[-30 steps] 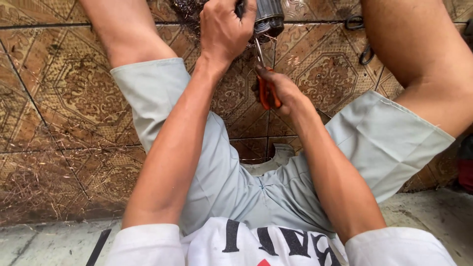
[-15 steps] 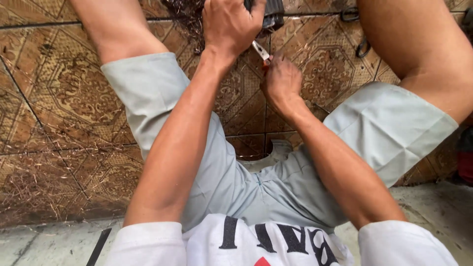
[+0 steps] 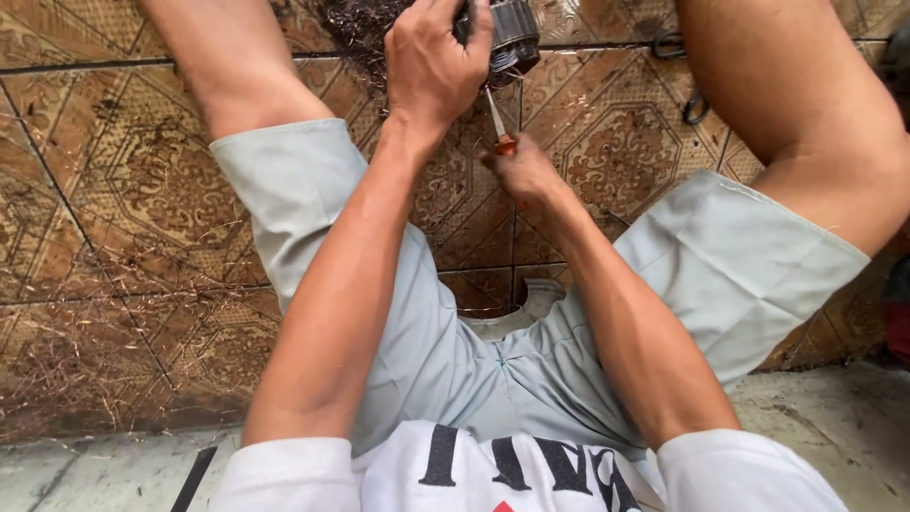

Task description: A person sits on a tiled floor and uses pliers to cut and pull copper wire windings from a motor stator as part of a disassembly process.

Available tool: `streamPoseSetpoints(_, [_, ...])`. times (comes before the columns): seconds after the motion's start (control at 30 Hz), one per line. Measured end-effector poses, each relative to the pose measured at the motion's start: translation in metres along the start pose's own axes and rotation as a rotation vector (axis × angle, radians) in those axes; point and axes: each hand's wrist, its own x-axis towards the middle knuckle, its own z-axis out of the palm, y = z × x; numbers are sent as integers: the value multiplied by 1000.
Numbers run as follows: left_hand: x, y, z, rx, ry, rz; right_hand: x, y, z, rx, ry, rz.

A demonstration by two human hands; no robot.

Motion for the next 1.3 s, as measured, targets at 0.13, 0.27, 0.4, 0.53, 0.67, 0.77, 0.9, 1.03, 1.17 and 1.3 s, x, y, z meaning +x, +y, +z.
streamPoseSetpoints(0.13, [-7,-17,14,-40,8,6,-3,-3,6,-736,384,-35])
streamPoseSetpoints(0.27, [-3,1,0,12,59,47,14,2,-21,-1591,555,-57])
streamPoseSetpoints(0.4, [4,8,8,48,80,21,-2,-27,-33,-1785,566,-110])
streamPoseSetpoints(0.53, [5,7,15,54,28,11,-10,-24,-38,-635,128,-11])
streamPoseSetpoints(0.67, [0,-4,22,19,8,47,-16,-30,-37,107,-145,183])
streamPoseSetpoints(0.77, [1,10,4,27,11,-14,3,-14,-45,31,-156,133])
streamPoseSetpoints(0.9, [-2,6,8,68,32,-21,-6,-18,-23,-507,55,-6])
streamPoseSetpoints(1.03, [-6,3,11,60,16,34,9,-12,-18,-1333,470,-49])
streamPoseSetpoints(1.17, [-4,-10,27,10,-8,45,8,-27,-26,-1863,526,-38])
streamPoseSetpoints(1.3, [7,3,18,43,26,45,-5,-27,-34,-1346,356,-96])
